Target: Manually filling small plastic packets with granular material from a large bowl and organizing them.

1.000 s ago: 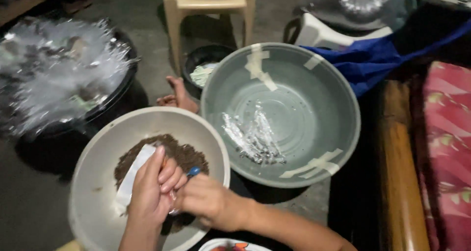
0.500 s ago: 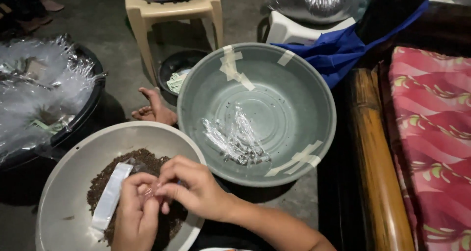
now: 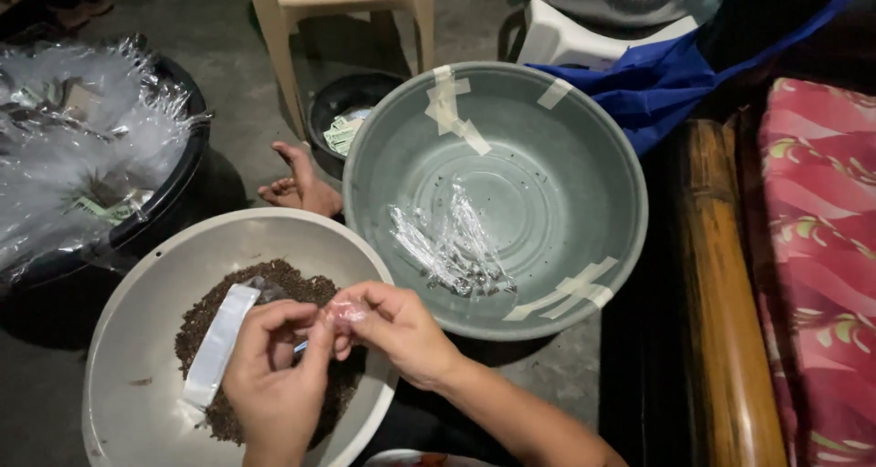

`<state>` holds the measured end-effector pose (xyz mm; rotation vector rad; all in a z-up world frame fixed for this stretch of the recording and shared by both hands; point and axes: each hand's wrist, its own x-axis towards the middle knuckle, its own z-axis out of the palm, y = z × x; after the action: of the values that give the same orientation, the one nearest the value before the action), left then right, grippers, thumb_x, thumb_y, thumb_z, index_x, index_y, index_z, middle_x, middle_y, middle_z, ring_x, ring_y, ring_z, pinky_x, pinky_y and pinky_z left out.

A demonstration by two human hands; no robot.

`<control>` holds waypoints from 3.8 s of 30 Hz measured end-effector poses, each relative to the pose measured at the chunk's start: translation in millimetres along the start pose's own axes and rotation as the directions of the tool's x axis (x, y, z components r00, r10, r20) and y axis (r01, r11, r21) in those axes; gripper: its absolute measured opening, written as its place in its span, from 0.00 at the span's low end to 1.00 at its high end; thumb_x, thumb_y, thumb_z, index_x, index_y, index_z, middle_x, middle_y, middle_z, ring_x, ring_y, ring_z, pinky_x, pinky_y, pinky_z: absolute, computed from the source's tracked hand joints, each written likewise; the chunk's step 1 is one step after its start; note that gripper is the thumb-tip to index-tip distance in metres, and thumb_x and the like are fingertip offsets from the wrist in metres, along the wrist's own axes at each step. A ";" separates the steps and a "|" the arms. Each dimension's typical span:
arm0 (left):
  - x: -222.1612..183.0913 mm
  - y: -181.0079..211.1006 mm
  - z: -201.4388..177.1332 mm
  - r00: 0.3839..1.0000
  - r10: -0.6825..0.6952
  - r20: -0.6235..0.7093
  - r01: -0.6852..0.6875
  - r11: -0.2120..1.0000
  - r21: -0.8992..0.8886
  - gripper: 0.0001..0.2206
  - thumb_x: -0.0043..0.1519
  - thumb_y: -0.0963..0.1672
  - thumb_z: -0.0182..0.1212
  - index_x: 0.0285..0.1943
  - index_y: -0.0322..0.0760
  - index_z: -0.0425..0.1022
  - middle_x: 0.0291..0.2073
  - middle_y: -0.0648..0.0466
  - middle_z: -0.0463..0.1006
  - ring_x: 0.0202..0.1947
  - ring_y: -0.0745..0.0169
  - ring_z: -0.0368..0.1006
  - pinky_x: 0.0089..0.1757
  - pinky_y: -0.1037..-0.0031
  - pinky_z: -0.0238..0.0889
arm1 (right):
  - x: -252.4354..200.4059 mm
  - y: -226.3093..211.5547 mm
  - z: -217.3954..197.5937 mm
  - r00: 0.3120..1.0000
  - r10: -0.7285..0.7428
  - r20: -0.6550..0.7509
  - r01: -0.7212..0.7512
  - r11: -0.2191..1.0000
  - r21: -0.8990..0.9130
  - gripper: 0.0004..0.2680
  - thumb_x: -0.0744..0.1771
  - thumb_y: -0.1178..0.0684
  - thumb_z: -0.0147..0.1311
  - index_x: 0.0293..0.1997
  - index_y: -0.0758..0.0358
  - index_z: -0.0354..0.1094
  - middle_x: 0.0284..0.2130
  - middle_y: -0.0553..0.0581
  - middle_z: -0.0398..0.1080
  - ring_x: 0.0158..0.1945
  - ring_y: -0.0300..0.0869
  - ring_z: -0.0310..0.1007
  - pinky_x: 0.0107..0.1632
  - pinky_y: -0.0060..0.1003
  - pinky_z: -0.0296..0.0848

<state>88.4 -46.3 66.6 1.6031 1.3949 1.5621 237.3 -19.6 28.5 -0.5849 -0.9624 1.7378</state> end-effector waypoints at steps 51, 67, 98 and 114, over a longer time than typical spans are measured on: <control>-14.7 -204.0 17.4 0.661 -0.466 0.589 0.635 0.765 -0.108 0.10 0.57 0.38 0.63 0.47 0.31 0.82 0.28 0.51 0.84 0.26 0.66 0.76 0.33 0.76 0.70 | 24.1 -100.8 -194.9 0.976 -0.135 0.169 0.215 0.674 -0.707 0.10 0.59 0.68 0.52 0.34 0.58 0.73 0.33 0.49 0.77 0.46 0.44 0.76 0.56 0.44 0.75; 286.3 -345.6 217.7 0.206 -0.649 -0.733 0.674 0.637 -0.374 0.35 0.51 0.64 0.65 0.46 0.41 0.53 0.36 0.58 0.57 0.33 0.69 0.56 0.40 0.80 0.57 | 34.1 -316.2 -667.3 0.749 -0.642 -0.165 -0.533 -0.435 -0.726 0.15 0.65 0.66 0.59 0.58 0.76 0.76 0.49 0.75 0.77 0.44 0.66 0.76 0.47 0.51 0.75; 9.0 -121.3 -117.5 0.998 0.042 -0.057 0.002 0.789 0.614 0.10 0.53 0.40 0.65 0.43 0.33 0.77 0.45 0.48 0.81 0.46 0.48 0.77 0.51 0.62 0.67 | 1.4 -49.3 -303.4 0.912 0.034 -0.408 -0.406 0.209 -0.890 0.20 0.65 0.47 0.56 0.62 0.62 0.68 0.58 0.60 0.73 0.58 0.48 0.75 0.60 0.45 0.73; 40.4 -205.2 -0.3 0.980 -0.014 0.199 -0.154 0.579 0.801 0.17 0.51 0.44 0.61 0.47 0.31 0.75 0.40 0.41 0.77 0.41 0.42 0.69 0.48 0.57 0.55 | -27.0 28.7 -142.8 0.881 0.141 -0.451 -0.445 0.567 -0.693 0.28 0.61 0.66 0.58 0.70 0.64 0.52 0.50 0.77 0.75 0.45 0.59 0.80 0.41 0.49 0.81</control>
<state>15.7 61.5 -97.2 2.2574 2.1331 0.7291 339.8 -2.3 -77.0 -1.6741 -1.4154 1.3272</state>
